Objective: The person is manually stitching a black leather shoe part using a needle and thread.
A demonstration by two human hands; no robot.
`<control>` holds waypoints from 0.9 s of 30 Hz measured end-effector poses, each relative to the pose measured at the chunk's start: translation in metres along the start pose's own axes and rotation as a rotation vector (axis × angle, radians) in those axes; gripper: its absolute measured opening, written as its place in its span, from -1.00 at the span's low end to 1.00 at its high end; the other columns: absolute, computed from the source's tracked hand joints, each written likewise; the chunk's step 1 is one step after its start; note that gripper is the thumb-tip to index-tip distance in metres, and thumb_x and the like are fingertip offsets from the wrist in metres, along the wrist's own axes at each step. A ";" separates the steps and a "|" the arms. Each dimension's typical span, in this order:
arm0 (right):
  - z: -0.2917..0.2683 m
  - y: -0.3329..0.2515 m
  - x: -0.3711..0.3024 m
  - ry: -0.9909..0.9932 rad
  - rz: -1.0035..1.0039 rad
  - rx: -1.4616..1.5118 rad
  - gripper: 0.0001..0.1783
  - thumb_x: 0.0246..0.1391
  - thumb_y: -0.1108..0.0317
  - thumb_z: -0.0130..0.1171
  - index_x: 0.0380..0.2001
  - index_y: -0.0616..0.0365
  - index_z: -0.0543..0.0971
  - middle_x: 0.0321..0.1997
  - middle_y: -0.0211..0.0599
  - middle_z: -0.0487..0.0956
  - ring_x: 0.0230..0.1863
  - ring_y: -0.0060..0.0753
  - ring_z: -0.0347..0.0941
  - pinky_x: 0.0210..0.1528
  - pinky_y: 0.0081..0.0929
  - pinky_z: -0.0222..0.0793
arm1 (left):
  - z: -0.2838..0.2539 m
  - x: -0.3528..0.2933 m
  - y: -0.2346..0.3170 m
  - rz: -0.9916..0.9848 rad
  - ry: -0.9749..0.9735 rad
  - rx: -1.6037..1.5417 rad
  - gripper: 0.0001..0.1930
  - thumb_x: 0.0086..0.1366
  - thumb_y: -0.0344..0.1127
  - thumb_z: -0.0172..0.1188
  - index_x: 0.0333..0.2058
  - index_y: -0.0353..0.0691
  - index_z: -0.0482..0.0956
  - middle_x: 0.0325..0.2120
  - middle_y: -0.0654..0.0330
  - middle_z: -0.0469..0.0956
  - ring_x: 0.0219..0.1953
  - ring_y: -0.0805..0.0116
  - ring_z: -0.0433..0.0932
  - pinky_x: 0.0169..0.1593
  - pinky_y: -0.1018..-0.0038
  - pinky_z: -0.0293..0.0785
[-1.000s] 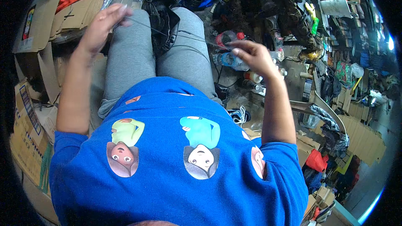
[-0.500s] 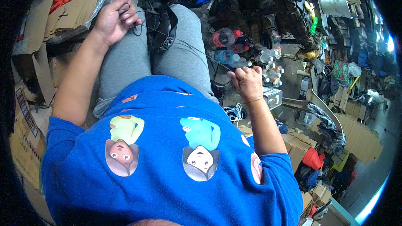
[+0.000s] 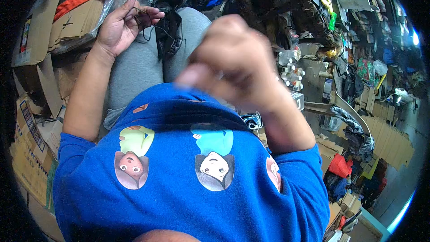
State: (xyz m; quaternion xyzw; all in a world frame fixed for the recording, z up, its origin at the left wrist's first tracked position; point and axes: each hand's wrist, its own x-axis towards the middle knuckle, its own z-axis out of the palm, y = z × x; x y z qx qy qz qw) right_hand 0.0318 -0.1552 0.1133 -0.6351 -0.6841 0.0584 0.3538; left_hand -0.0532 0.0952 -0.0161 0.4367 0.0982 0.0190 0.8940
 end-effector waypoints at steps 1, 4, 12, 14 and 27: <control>0.010 -0.009 0.001 -0.111 0.033 0.107 -0.71 0.00 0.16 0.27 -0.57 0.15 0.52 -0.55 -0.38 0.40 -0.46 -0.29 0.33 -0.27 -0.39 0.24 | 0.002 0.001 0.000 0.008 -0.005 -0.068 -0.61 0.41 -0.04 -0.16 -0.51 -0.13 0.45 -0.23 -0.05 0.57 0.01 0.07 0.48 0.12 0.24 0.34; 0.037 0.008 -0.047 -0.252 0.326 0.069 -0.70 -0.03 0.17 0.28 -0.62 0.13 0.49 -0.58 -0.32 0.39 -0.42 -0.17 0.33 -0.27 -0.30 0.20 | 0.000 0.005 -0.002 0.065 -0.208 -0.293 -0.61 0.40 -0.04 -0.14 -0.54 -0.11 0.40 -0.25 -0.05 0.56 0.03 0.05 0.46 0.14 0.21 0.33; 0.046 0.073 -0.208 -0.224 0.901 -0.377 -0.63 0.10 0.11 0.09 -0.59 0.21 0.47 -0.55 -0.05 0.47 -0.41 0.07 0.42 -0.30 -0.17 0.28 | -0.027 0.012 -0.001 -0.154 -0.238 -0.097 -0.57 0.38 -0.07 -0.07 -0.67 -0.06 0.22 -0.69 0.24 0.35 -0.54 0.34 0.41 -0.18 0.26 0.44; 0.049 0.081 -0.209 -0.239 0.833 -0.472 -0.63 0.12 0.10 0.08 -0.55 0.20 0.48 -0.55 -0.12 0.48 -0.42 -0.02 0.43 -0.32 -0.24 0.28 | -0.027 0.012 -0.002 -0.162 -0.174 -0.074 -0.56 0.38 -0.08 -0.05 -0.69 -0.06 0.20 -0.74 0.29 0.24 -0.59 0.37 0.31 -0.17 0.27 0.43; 0.015 0.109 -0.099 0.230 0.966 0.172 -0.57 0.11 0.11 0.15 -0.07 0.19 0.54 -0.13 -0.22 0.53 -0.09 -0.37 0.46 -0.04 -0.45 0.36 | 0.010 0.005 0.010 0.373 -0.128 1.321 -0.77 0.16 -0.25 0.23 -0.23 -0.18 0.62 -0.19 0.16 0.51 -0.06 0.27 0.46 0.06 0.40 0.34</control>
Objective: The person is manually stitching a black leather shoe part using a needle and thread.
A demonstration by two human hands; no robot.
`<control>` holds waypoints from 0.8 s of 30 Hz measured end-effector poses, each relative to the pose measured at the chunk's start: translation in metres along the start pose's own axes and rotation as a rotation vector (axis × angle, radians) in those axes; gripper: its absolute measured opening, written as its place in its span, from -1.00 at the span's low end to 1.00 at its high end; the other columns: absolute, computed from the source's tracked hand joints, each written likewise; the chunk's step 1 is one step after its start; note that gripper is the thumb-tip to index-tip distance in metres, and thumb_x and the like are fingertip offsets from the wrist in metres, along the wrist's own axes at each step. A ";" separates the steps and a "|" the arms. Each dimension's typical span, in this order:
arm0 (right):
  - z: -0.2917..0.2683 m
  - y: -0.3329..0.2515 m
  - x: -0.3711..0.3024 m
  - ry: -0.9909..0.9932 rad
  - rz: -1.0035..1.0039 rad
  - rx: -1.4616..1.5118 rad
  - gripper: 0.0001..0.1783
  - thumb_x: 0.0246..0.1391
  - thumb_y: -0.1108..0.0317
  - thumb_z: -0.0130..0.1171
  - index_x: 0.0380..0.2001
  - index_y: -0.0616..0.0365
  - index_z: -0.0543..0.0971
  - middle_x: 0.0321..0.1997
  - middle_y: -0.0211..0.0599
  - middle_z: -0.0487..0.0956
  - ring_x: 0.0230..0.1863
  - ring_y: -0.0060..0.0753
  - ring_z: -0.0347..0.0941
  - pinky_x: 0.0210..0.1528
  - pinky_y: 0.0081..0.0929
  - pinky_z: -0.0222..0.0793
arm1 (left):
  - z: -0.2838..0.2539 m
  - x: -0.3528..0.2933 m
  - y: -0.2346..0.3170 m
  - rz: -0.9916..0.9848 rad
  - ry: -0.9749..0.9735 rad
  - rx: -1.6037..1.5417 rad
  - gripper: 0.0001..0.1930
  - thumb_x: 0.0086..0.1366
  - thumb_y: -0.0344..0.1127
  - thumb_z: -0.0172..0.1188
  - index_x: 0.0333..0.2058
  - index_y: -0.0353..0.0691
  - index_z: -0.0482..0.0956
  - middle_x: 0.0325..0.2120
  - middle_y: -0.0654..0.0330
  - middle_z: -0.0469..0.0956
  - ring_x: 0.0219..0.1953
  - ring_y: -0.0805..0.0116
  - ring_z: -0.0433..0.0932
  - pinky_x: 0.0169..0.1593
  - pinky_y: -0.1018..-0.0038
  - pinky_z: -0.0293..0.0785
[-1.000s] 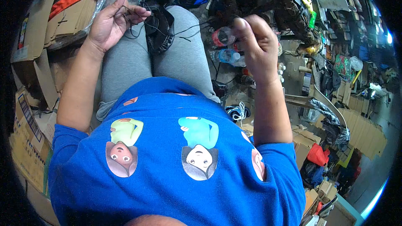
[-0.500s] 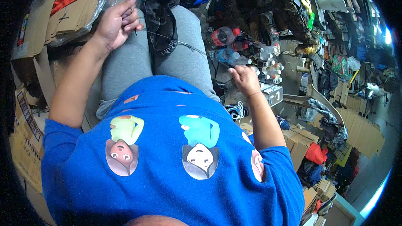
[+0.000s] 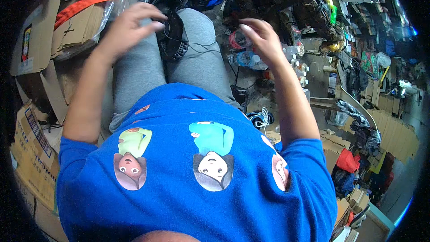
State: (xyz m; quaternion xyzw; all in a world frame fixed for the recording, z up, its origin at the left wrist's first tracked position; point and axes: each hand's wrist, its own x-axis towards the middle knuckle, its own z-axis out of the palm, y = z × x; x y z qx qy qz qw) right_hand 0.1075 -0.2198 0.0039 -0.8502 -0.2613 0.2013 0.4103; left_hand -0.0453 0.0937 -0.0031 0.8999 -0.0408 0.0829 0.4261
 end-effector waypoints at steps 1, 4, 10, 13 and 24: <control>0.015 -0.017 0.010 -0.064 -0.139 -0.092 -0.64 0.12 0.13 0.15 -0.19 0.21 0.60 -0.19 -0.21 0.54 -0.15 -0.37 0.48 -0.09 -0.44 0.37 | 0.016 0.009 0.003 0.098 -0.031 0.026 -0.76 0.12 -0.25 0.26 -0.24 -0.20 0.61 -0.19 0.15 0.51 -0.07 0.24 0.47 0.04 0.38 0.36; 0.051 -0.066 0.029 -0.400 -0.502 -0.406 -0.67 0.09 0.13 0.16 -0.37 0.23 0.58 -0.43 -0.19 0.49 -0.41 -0.20 0.44 -0.31 -0.29 0.36 | 0.048 0.023 -0.006 0.090 -0.098 0.010 -0.77 0.06 -0.28 0.28 -0.30 -0.21 0.57 -0.27 0.14 0.47 -0.14 0.22 0.48 -0.02 0.39 0.38; 0.063 -0.055 0.038 -0.641 -0.437 -0.507 -0.68 0.08 0.09 0.07 -0.42 0.14 0.58 -0.52 -0.01 0.53 -0.39 0.09 0.48 -0.28 -0.10 0.37 | 0.059 0.034 -0.012 -0.004 -0.181 -0.093 -0.76 0.02 -0.26 0.31 -0.36 -0.22 0.52 -0.32 0.16 0.42 -0.19 0.24 0.45 -0.06 0.40 0.37; 0.060 -0.050 0.029 -0.616 -0.411 -0.480 -0.72 0.05 0.14 0.09 -0.45 0.16 0.55 -0.49 0.00 0.53 -0.38 0.09 0.48 -0.30 -0.11 0.36 | 0.059 0.034 -0.013 0.007 -0.199 -0.090 -0.76 0.03 -0.24 0.32 -0.38 -0.20 0.52 -0.33 0.16 0.41 -0.19 0.25 0.44 -0.06 0.41 0.36; 0.028 -0.063 -0.023 -0.555 -0.267 -0.209 -0.71 0.06 0.30 0.12 -0.57 0.28 0.37 -0.59 -0.12 0.32 -0.49 -0.17 0.31 -0.38 -0.25 0.23 | 0.055 0.041 -0.015 -0.009 -0.271 -0.127 -0.75 0.02 -0.17 0.33 -0.42 -0.20 0.56 -0.41 0.19 0.42 -0.22 0.30 0.44 -0.10 0.44 0.35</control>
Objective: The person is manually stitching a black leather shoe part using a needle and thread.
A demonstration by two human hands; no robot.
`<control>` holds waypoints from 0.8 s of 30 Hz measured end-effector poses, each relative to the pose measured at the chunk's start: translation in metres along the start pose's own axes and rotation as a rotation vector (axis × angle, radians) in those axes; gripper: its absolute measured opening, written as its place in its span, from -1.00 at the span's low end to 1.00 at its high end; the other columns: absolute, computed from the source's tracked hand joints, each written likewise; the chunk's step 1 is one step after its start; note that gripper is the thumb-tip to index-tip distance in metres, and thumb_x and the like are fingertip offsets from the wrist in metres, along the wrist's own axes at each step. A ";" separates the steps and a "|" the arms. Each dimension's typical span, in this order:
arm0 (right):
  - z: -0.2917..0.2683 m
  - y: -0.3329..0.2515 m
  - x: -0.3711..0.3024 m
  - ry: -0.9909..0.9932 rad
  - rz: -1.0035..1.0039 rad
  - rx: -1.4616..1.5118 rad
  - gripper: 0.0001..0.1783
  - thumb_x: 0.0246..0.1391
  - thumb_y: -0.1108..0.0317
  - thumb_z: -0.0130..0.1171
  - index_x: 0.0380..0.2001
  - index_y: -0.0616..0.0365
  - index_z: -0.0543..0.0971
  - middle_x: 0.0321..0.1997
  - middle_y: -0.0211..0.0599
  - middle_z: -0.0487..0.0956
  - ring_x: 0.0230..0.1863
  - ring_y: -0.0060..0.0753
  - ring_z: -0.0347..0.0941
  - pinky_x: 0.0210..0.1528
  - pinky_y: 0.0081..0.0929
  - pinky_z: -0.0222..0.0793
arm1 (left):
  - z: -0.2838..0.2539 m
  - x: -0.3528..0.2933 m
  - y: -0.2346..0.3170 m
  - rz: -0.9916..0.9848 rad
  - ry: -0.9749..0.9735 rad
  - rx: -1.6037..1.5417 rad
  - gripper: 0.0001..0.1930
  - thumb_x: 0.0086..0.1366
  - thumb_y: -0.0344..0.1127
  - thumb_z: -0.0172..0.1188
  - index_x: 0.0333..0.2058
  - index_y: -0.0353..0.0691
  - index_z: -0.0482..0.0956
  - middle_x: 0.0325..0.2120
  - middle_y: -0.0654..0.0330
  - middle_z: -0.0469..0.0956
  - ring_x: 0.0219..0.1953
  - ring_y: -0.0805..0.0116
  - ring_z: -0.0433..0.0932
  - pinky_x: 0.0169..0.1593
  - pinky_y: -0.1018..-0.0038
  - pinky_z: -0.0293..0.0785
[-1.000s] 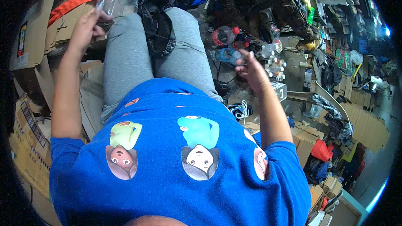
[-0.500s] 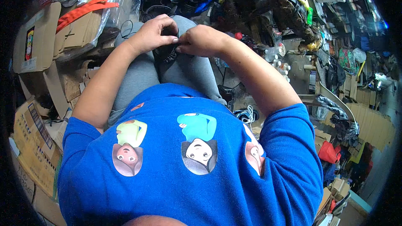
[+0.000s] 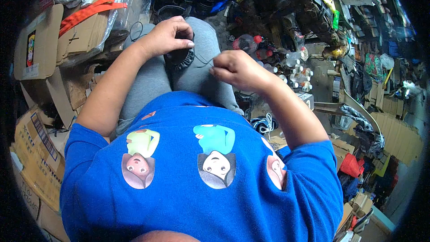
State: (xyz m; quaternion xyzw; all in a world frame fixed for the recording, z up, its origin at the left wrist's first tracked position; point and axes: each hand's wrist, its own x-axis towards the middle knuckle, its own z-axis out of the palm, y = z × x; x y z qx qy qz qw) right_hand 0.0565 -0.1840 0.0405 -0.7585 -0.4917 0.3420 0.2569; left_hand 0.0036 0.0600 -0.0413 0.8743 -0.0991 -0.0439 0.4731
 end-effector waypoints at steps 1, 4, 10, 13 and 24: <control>-0.005 -0.003 -0.009 0.026 -0.038 0.050 -0.69 0.08 0.31 0.12 -0.59 0.29 0.35 -0.61 -0.16 0.30 -0.52 -0.26 0.28 -0.41 -0.29 0.22 | -0.003 0.001 -0.002 -0.005 -0.020 0.007 -0.75 0.03 -0.18 0.33 -0.41 -0.21 0.57 -0.40 0.20 0.42 -0.23 0.31 0.44 -0.10 0.44 0.36; -0.013 -0.004 -0.022 0.196 0.045 0.087 -0.76 0.06 0.32 0.20 -0.53 0.26 0.46 -0.60 -0.28 0.34 -0.51 -0.48 0.29 -0.45 -0.45 0.23 | -0.013 0.004 0.000 -0.032 -0.091 0.018 -0.82 0.07 -0.28 0.28 -0.39 -0.24 0.58 -0.38 0.20 0.42 -0.23 0.33 0.45 -0.09 0.46 0.36; -0.002 0.010 0.011 0.288 0.055 0.012 -0.79 0.04 0.44 0.18 -0.20 0.09 0.62 -0.43 -0.32 0.49 -0.36 -0.50 0.44 -0.30 -0.55 0.34 | -0.020 0.011 0.017 -0.076 -0.167 0.035 -0.84 0.04 -0.33 0.28 -0.41 -0.26 0.57 -0.40 0.20 0.44 -0.25 0.32 0.46 -0.11 0.44 0.36; 0.002 0.018 0.021 0.263 -0.001 -0.076 -0.73 0.01 0.48 0.18 -0.17 0.02 0.64 -0.41 -0.32 0.49 -0.38 -0.45 0.45 -0.34 -0.52 0.35 | -0.023 0.011 0.017 -0.151 -0.231 -0.119 -0.86 0.05 -0.36 0.26 -0.41 -0.27 0.57 -0.40 0.18 0.48 -0.26 0.33 0.47 -0.12 0.43 0.37; 0.001 0.017 0.029 0.242 -0.073 -0.219 -0.73 -0.06 0.46 0.19 -0.22 0.03 0.65 -0.44 -0.28 0.47 -0.41 -0.37 0.45 -0.35 -0.46 0.38 | -0.025 0.014 0.011 -0.156 -0.306 -0.235 -0.80 0.05 -0.43 0.20 -0.30 -0.30 0.62 -0.34 0.18 0.55 -0.24 0.35 0.54 -0.05 0.44 0.43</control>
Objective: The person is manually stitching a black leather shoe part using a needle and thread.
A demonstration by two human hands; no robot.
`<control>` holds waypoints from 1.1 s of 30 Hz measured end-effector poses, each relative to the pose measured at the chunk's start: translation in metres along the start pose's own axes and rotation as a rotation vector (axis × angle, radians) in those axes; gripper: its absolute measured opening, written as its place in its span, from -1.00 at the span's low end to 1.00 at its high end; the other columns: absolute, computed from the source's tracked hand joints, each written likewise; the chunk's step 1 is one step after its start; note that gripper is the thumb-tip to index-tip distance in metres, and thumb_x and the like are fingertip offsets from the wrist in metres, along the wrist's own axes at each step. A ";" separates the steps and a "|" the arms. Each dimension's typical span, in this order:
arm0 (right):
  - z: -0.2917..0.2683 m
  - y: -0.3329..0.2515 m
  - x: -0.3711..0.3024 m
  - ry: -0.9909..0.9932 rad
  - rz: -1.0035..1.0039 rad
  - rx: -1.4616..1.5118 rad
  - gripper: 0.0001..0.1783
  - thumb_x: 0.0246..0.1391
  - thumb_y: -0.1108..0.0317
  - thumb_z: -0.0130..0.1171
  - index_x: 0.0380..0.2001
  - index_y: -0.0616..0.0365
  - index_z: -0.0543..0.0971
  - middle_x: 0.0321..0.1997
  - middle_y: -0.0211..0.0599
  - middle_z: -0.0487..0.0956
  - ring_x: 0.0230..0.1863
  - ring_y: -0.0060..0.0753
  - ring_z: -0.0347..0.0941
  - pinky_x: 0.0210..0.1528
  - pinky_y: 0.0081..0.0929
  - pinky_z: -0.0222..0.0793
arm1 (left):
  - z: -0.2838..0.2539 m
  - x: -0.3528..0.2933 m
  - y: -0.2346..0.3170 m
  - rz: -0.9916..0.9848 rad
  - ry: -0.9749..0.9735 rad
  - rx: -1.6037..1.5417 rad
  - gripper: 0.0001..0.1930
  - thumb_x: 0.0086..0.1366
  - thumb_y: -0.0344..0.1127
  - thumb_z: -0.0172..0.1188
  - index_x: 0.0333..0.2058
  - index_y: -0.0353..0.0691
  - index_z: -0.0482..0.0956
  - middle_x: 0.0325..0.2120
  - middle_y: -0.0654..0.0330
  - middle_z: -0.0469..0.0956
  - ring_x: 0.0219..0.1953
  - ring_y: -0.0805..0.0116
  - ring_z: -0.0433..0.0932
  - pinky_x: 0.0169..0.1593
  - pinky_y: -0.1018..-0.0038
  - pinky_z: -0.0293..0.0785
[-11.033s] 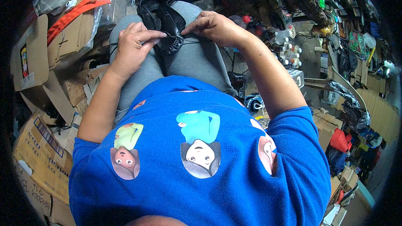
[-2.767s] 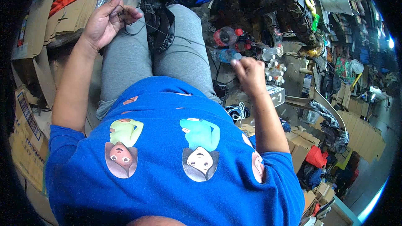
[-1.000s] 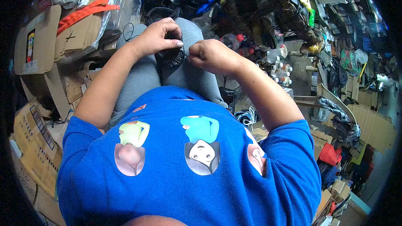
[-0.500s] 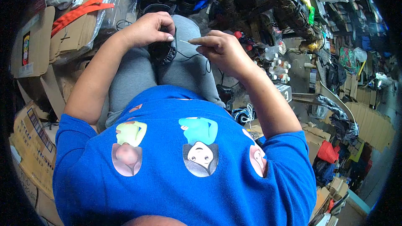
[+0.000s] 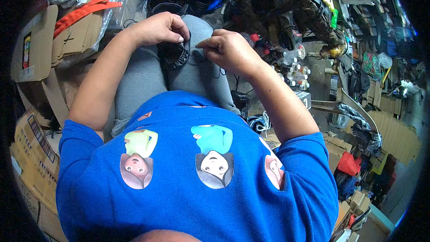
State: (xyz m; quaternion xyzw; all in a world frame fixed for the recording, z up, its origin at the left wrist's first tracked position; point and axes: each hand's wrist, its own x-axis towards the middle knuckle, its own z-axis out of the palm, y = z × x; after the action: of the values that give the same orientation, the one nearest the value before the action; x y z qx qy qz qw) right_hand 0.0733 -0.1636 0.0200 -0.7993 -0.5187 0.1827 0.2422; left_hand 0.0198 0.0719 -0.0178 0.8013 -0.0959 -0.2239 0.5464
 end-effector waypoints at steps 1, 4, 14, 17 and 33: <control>-0.001 -0.001 0.000 0.000 0.002 -0.001 -0.73 -0.06 0.46 0.19 -0.22 0.03 0.65 -0.44 -0.28 0.47 -0.41 -0.37 0.45 -0.35 -0.46 0.38 | 0.000 0.000 0.000 0.001 -0.001 -0.001 -0.80 0.05 -0.43 0.20 -0.30 -0.30 0.62 -0.34 0.18 0.55 -0.24 0.35 0.54 -0.05 0.44 0.43; -0.001 -0.003 0.001 -0.018 0.034 -0.030 -0.72 -0.09 0.47 0.18 -0.23 0.05 0.65 -0.43 -0.25 0.49 -0.40 -0.32 0.47 -0.33 -0.44 0.40 | -0.001 0.001 0.001 -0.009 -0.012 0.006 -0.79 0.04 -0.46 0.18 -0.30 -0.32 0.62 -0.34 0.19 0.57 -0.24 0.37 0.54 -0.05 0.44 0.43; 0.010 0.011 0.004 -0.050 0.074 0.104 -0.70 -0.07 0.48 0.20 -0.20 -0.03 0.65 -0.44 -0.27 0.49 -0.38 -0.32 0.48 -0.32 -0.42 0.41 | 0.000 0.003 -0.004 0.001 -0.006 0.006 -0.78 0.02 -0.48 0.18 -0.29 -0.30 0.63 -0.35 0.16 0.55 -0.23 0.34 0.53 -0.04 0.44 0.42; 0.007 0.009 0.008 -0.063 0.073 0.116 -0.70 -0.08 0.44 0.21 -0.21 -0.09 0.66 -0.42 -0.23 0.51 -0.36 -0.23 0.51 -0.30 -0.35 0.44 | 0.001 0.003 -0.004 0.001 -0.002 0.004 -0.78 0.02 -0.47 0.19 -0.30 -0.29 0.64 -0.35 0.16 0.54 -0.23 0.33 0.53 -0.04 0.44 0.42; 0.002 0.008 0.025 -0.101 -0.119 0.041 -0.70 -0.11 0.46 0.19 -0.25 -0.09 0.67 -0.45 -0.23 0.50 -0.40 -0.19 0.49 -0.28 -0.33 0.45 | 0.001 0.004 -0.010 0.036 0.005 0.034 -0.79 0.02 -0.39 0.22 -0.30 -0.22 0.67 -0.36 0.16 0.54 -0.20 0.31 0.49 -0.02 0.44 0.37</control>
State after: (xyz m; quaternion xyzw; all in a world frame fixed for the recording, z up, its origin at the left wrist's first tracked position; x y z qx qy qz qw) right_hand 0.0878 -0.1433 0.0130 -0.7516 -0.5730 0.2186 0.2429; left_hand 0.0222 0.0733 -0.0282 0.8093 -0.1125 -0.2103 0.5369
